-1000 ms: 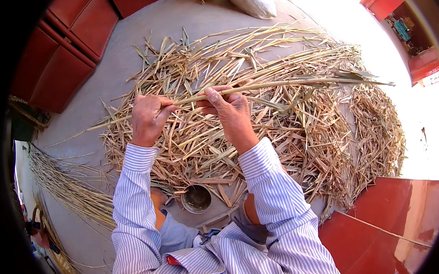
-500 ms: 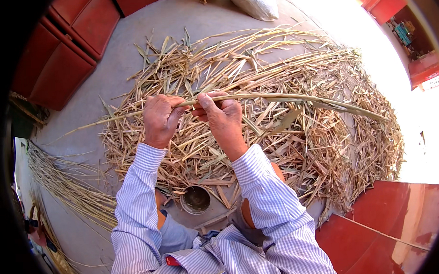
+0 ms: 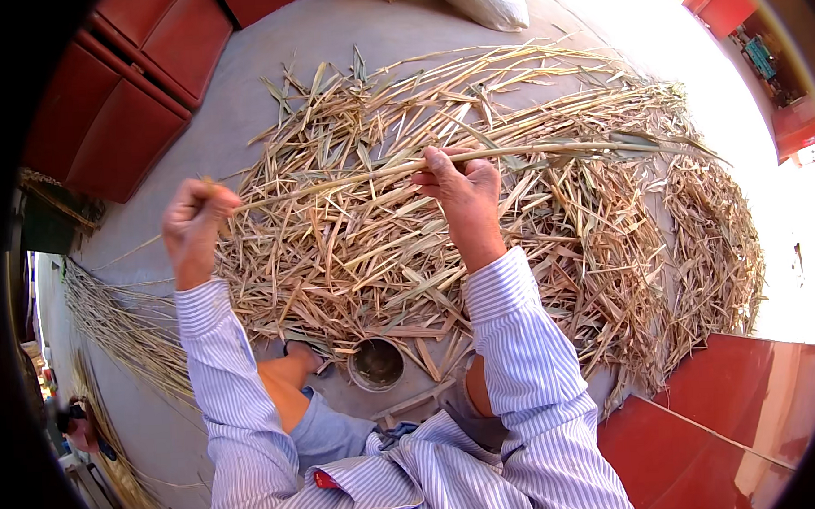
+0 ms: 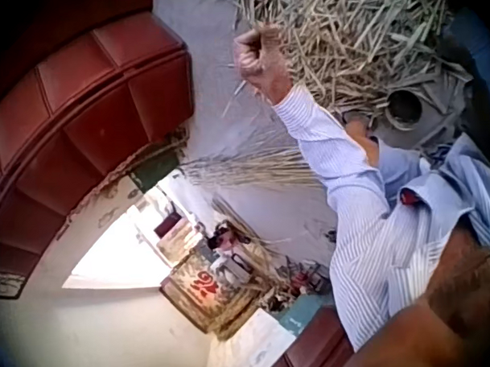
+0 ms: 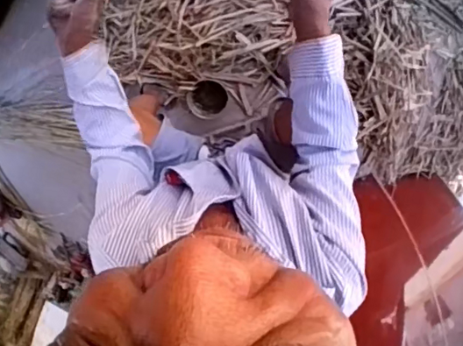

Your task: The person sits on the floor and repeatedly picks up dried plant stems, strips off the outer layers by hand, and discards the debris. The process is repeated for multiple stems throughout the clip.

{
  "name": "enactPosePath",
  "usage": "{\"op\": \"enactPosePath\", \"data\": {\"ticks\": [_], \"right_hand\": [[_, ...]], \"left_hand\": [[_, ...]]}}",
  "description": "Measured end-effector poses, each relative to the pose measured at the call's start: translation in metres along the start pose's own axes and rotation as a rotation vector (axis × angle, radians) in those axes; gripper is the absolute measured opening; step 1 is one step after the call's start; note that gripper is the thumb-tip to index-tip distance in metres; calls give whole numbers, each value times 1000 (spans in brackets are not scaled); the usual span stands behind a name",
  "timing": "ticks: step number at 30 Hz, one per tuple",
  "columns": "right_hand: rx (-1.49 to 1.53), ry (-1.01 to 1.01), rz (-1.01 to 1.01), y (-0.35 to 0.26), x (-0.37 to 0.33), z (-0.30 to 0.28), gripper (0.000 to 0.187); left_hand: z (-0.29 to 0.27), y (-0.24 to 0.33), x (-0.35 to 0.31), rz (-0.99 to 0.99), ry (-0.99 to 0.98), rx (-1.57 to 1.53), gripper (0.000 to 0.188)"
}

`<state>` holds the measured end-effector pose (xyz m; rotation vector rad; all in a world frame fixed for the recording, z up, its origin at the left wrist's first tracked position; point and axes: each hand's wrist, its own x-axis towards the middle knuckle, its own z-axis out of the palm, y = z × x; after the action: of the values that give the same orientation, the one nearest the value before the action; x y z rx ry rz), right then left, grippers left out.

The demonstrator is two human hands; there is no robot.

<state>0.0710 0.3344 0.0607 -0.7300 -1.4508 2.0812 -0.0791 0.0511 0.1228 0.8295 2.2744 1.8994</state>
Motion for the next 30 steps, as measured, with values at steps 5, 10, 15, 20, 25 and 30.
{"op": "enactPosePath", "data": {"ticks": [5,10,15,20,25,30], "right_hand": [[-15,-15,-31,-5,1,1,27],[50,-133,-79,-16,-7,-3,20],[110,-201,-68,-15,-6,-12,18],[126,-215,-63,-17,-8,-13,16],[142,-217,-59,-18,-8,-13,17],[129,-214,-63,-16,-6,-12,17]], "left_hand": [[47,-24,-3,465,-166,669,34],[37,-55,8,345,-208,629,29],[43,-73,10,-32,-302,136,16],[23,-84,28,-168,144,-253,18],[16,-71,26,100,157,423,29],[44,-51,9,-74,-370,152,31]]}}
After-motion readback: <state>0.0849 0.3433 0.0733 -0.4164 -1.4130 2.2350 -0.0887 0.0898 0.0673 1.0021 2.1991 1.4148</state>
